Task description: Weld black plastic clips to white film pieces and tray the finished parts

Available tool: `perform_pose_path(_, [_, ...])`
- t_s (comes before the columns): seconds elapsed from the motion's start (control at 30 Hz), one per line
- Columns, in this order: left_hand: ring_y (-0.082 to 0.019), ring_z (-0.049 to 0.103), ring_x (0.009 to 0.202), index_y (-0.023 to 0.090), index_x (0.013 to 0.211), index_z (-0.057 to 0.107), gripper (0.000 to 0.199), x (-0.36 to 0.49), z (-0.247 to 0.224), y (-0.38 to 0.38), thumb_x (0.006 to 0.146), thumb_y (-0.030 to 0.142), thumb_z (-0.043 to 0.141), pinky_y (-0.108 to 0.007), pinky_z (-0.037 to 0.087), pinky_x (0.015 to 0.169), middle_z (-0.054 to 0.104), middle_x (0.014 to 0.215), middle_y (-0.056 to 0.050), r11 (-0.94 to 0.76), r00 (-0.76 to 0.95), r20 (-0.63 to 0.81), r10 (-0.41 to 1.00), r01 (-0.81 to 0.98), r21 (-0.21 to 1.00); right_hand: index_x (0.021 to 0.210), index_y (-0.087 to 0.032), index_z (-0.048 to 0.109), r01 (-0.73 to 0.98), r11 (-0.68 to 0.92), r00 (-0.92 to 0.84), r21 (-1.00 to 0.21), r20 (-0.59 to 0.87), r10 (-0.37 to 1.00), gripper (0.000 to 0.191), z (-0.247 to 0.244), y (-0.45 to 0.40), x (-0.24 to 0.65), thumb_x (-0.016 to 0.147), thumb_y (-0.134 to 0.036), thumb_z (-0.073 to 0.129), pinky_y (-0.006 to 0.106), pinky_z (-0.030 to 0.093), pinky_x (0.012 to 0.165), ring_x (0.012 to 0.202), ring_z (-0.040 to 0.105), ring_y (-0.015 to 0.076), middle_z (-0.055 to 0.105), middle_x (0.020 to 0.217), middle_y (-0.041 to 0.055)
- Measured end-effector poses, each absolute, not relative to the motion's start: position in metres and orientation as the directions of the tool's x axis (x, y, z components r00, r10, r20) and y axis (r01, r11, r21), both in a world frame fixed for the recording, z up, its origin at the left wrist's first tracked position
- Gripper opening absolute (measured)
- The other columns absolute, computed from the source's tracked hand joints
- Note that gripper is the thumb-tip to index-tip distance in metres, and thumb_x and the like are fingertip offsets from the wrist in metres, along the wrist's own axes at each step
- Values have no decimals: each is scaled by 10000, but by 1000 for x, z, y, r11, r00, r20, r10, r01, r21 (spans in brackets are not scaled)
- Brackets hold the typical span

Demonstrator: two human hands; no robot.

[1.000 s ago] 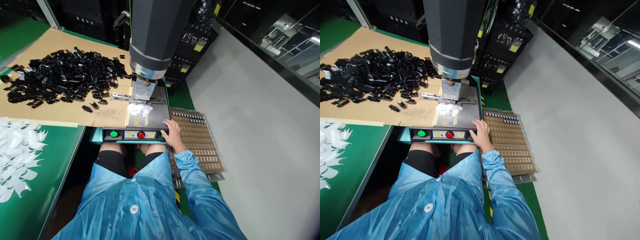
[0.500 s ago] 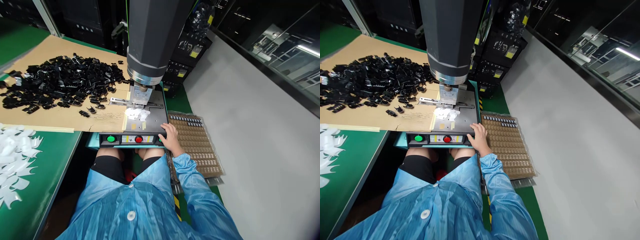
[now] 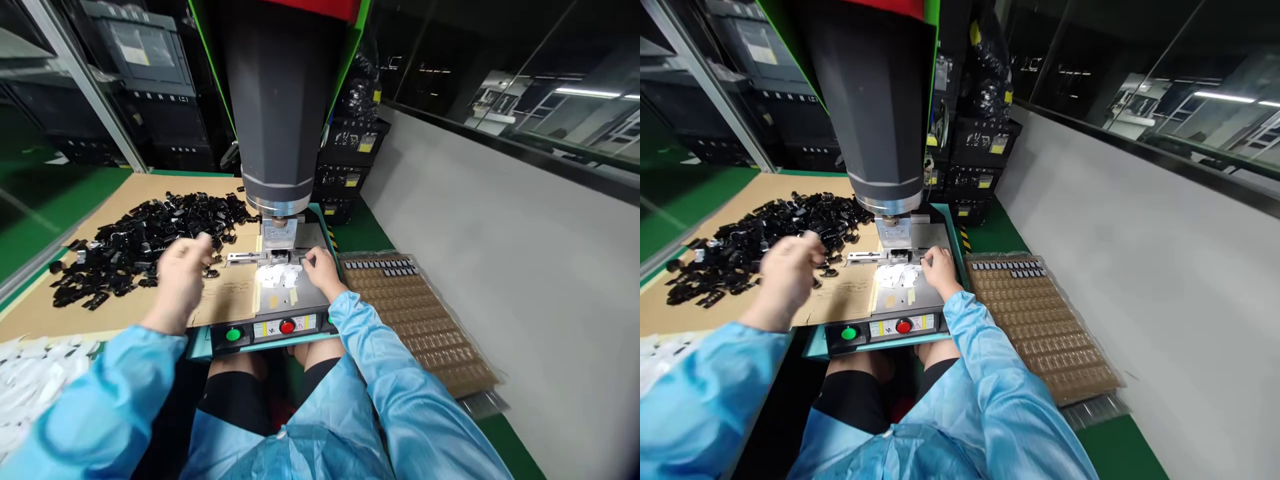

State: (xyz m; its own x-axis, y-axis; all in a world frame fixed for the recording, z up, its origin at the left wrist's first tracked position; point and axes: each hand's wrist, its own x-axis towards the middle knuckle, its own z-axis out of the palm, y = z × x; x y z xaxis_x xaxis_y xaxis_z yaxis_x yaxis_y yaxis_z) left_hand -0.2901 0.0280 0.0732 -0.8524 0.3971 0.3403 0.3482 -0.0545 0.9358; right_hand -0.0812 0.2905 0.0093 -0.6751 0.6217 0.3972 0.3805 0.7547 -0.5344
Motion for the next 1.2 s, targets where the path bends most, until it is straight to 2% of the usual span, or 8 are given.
perform_pose_path(0.1, [-210, 688, 884, 174, 1073, 733, 422, -282, 35, 74, 877, 545, 783, -364, 594, 841, 740, 997, -74, 39, -783, 281, 555, 362, 931, 1163, -237, 656, 377, 746, -704, -549, 353, 616, 248, 11, 288, -110, 925, -254, 722, 379, 499, 979, 1124, 625, 264, 738, 1151, 68])
perform_pose_path(0.23, [-288, 681, 1104, 206, 1256, 719, 408, -277, -1, 125, 922, 439, 711, -449, 556, 1000, 736, 1193, -123, 135, -584, 328, 742, 610, 781, 1263, -220, 649, 430, 731, -717, -530, 291, 633, 399, 11, 283, -132, 910, -350, 782, 380, 511, 946, 1096, 629, 272, 736, 1140, 86])
perform_pose_path(0.33, [-315, 648, 1166, 223, 1170, 735, 297, -281, -6, 147, 923, 382, 694, -480, 521, 1060, 736, 1189, -117, 122, -459, 376, 805, 748, 653, 1233, -218, 675, 440, 739, -724, -510, 287, 628, 370, 8, 283, -140, 914, -371, 780, 382, 519, 939, 1086, 633, 276, 738, 1098, 89])
perform_pose_path(0.4, [-307, 661, 1105, 218, 1089, 742, 247, -285, -5, 154, 908, 381, 702, -458, 538, 1013, 740, 1101, -107, 117, -442, 362, 821, 751, 650, 1195, -218, 696, 438, 742, -725, -507, 289, 626, 320, 6, 284, -143, 925, -376, 760, 385, 528, 928, 1075, 637, 279, 739, 1069, 91])
perform_pose_path(0.63, [-204, 624, 712, 182, 989, 763, 321, -290, 7, 158, 849, 470, 758, -331, 514, 683, 686, 801, -36, 85, -523, 191, 831, 459, 884, 1052, -217, 757, 345, 646, -674, -681, 299, 676, 178, 8, 285, -148, 894, -296, 735, 365, 549, 887, 961, 679, 252, 754, 960, 64])
perform_pose_path(0.83, [-182, 677, 821, 147, 1222, 744, 598, -237, -3, 114, 785, 529, 885, -300, 552, 781, 747, 931, -59, -131, -682, 79, 728, -26, 991, 1195, -208, 739, -18, 274, -608, -962, 228, 761, 327, -10, 245, -106, 884, -306, 710, 352, 608, 840, 859, 734, 203, 789, 991, 64])
perform_pose_path(0.97, [-168, 695, 835, 167, 1228, 739, 581, -180, -12, 68, 763, 450, 942, -286, 572, 817, 765, 939, -51, -181, -659, -13, 752, -226, 957, 1261, -224, 699, -171, 136, -647, -976, 215, 732, 385, -17, 190, -66, 886, -306, 729, 388, 624, 930, 1010, 761, 227, 791, 1109, 88])
perform_pose_path(1.2, [-168, 733, 942, 197, 1183, 732, 454, -134, -20, 30, 808, 359, 929, -285, 596, 889, 781, 1076, -70, -255, -658, -2, 753, -295, 921, 1252, -240, 676, -196, 90, -643, -976, 197, 740, 339, -13, 137, -28, 924, -311, 723, 406, 611, 1021, 1108, 746, 230, 770, 1183, 86])
